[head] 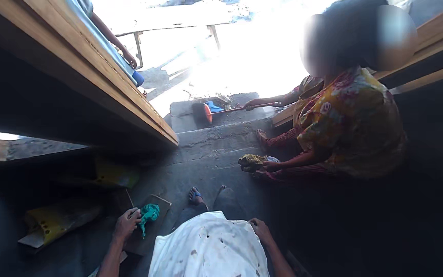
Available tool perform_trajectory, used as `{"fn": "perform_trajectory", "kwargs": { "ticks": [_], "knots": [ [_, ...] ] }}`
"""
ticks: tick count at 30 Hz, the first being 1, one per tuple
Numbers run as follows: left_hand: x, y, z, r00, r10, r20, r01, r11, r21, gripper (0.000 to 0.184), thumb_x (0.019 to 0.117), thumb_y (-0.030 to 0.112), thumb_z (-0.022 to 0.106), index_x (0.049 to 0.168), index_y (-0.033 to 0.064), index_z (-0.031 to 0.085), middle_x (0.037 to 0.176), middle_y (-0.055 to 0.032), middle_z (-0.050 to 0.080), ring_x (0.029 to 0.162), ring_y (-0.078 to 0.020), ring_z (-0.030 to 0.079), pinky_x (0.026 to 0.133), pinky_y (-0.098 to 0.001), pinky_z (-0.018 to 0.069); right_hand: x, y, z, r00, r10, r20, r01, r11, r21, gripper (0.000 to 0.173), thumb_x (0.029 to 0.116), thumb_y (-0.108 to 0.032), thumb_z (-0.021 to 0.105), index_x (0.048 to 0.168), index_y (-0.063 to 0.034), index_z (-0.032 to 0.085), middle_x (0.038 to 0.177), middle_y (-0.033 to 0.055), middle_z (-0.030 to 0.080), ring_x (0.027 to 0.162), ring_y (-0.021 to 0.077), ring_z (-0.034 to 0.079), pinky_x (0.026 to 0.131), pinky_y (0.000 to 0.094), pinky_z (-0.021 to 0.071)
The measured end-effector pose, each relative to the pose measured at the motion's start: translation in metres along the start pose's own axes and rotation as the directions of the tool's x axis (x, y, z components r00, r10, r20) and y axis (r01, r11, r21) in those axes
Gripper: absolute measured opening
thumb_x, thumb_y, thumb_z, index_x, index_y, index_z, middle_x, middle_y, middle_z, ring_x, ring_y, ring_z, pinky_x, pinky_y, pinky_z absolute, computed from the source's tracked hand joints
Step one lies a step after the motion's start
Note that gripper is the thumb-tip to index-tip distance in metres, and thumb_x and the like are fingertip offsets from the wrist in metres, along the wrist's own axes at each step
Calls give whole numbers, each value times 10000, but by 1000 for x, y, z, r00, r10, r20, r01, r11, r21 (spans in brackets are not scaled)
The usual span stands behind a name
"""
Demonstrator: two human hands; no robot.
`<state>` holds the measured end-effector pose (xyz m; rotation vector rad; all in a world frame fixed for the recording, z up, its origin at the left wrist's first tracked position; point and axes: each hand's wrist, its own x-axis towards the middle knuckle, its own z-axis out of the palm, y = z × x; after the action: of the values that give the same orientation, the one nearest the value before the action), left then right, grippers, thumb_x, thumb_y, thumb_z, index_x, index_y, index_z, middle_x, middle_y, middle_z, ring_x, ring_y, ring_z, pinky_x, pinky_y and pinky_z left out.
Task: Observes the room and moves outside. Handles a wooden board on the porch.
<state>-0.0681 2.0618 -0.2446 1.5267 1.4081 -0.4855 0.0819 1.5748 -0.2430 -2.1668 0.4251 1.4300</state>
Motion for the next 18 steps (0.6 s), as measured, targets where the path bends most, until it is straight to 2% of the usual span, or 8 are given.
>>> {"fn": "perform_trajectory", "kwargs": {
  "ticks": [4, 9, 15, 18],
  "knots": [
    [14, 24, -2, 1000, 11, 13, -11, 1000, 26, 353, 1093, 219, 514, 1352, -13, 576, 1184, -237, 677, 991, -326, 685, 847, -494, 544, -6, -3, 4, 1000, 26, -12, -26, 999, 38, 300, 1080, -174, 536, 1240, 39, 674, 1225, 258, 680, 1191, 364, 631, 1059, 519, 440],
    [17, 40, 34, 994, -3, 106, -4, 998, 68, 352, 1088, 212, 522, 1354, -12, 579, 1188, -234, 679, 991, -325, 689, 858, -488, 546, 6, -12, -2, 999, 36, -11, -36, 998, 42, 289, 1077, -170, 543, 1242, 25, 678, 1236, 247, 685, 1201, 357, 635, 1065, 516, 441],
    [9, 62, 73, 978, -50, 201, 17, 986, 163, 389, 1083, 233, 536, 1382, -12, 568, 1222, -249, 675, 1041, -359, 698, 914, -514, 553, 42, -52, -51, 999, -40, 24, 39, 999, 12, 301, 1075, -180, 543, 1262, 18, 671, 1242, 249, 681, 1202, 368, 635, 1068, 534, 444],
    [11, 87, 79, 982, -65, 176, 34, 984, 175, 386, 1082, 243, 539, 1375, -6, 574, 1216, -243, 679, 1036, -355, 698, 906, -516, 552, 59, -76, -83, 997, -73, 10, 73, 997, 40, 313, 1079, -218, 548, 1249, 12, 675, 1193, 237, 692, 1147, 346, 650, 1031, 519, 463]
  ]
}}
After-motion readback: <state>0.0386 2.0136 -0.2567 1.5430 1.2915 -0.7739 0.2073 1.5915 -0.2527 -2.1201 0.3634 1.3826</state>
